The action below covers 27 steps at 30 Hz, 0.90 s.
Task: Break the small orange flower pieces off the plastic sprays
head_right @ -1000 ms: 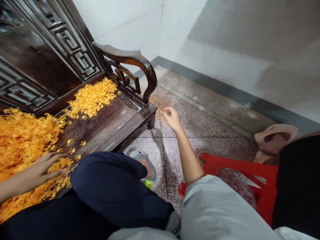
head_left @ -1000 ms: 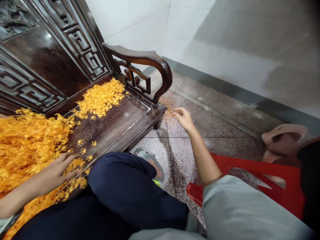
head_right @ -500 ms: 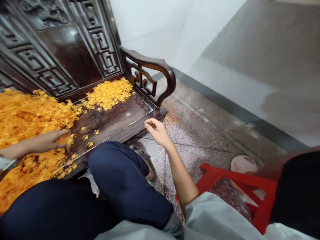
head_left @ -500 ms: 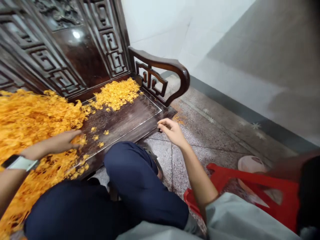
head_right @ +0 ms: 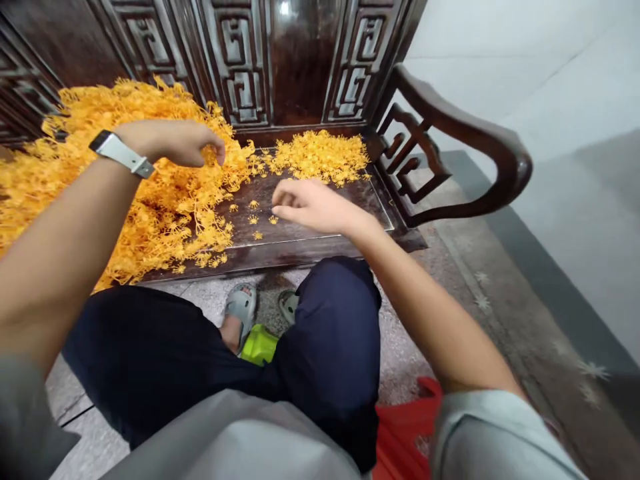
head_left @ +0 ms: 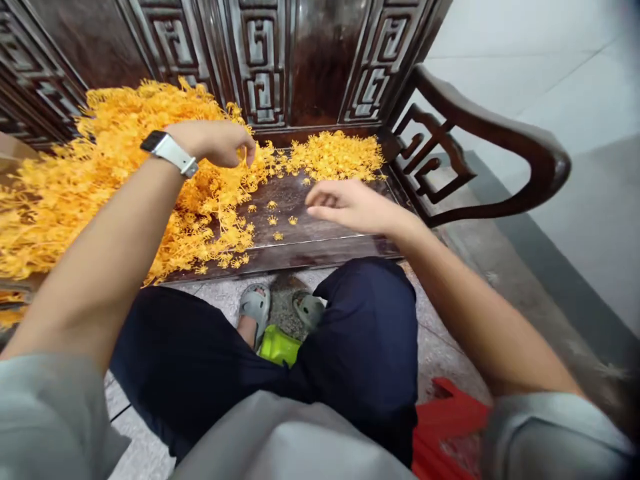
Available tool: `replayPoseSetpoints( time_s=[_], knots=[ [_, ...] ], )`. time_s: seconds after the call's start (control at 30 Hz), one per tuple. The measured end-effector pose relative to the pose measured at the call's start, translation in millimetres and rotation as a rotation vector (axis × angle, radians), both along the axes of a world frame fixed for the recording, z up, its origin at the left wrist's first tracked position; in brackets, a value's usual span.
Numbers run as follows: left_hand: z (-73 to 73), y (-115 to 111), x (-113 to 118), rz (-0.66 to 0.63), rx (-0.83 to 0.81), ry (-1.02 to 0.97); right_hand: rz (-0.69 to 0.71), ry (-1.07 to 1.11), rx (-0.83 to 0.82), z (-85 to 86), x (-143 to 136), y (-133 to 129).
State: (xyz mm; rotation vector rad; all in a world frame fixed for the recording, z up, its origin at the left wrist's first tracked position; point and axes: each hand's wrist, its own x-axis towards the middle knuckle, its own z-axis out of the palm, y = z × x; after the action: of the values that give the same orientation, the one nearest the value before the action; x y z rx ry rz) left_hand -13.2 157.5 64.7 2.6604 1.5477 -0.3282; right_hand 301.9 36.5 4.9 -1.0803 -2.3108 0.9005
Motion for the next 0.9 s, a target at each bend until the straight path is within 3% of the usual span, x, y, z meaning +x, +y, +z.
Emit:
replayPoseSetpoints(
  time_s=[0.07, 0.17, 0.27, 0.37, 0.5, 0.63, 0.8, 0.9],
  knots=[
    [-9.1, -5.9, 1.6, 0.011, -0.104, 0.056, 0.103, -0.257, 0.034, -29.7, -24.1, 29.2],
    [-37.6, -23.9, -3.6, 0.12, -0.133, 0.066, 0.095, -0.574, 0.095, -84.1, -49.8, 51.4],
    [-69.4, -45.2, -20.7, 0.151, -0.079, 0.034, 0.044, -0.658, 0.087, -124.6, -67.5, 49.3],
    [-90.2, -61.7, -40.5, 0.134, -0.08, 0.024, 0.012, -0.608, 0.15, -146.5, -82.3, 40.8],
    [-98.0, -81.9, -44.2, 0.055, 0.025, -0.072, 0.112, -0.601, 0.277, -159.5, -96.6, 40.5],
    [-95.0, -107.1, -20.2, -0.147, 0.135, -0.136, 0.198, -0.598, 0.257, -159.0, -102.3, 52.2],
    [-102.9, -137.2, -0.8, -0.416, 0.06, -0.101, 0.146, -0.53, 0.31, -149.6, -107.2, 71.7],
    [-120.3, -153.8, -3.3, -0.427, -0.094, -0.035, 0.046, -0.482, 0.369, -152.0, -113.8, 80.7]
  ],
)
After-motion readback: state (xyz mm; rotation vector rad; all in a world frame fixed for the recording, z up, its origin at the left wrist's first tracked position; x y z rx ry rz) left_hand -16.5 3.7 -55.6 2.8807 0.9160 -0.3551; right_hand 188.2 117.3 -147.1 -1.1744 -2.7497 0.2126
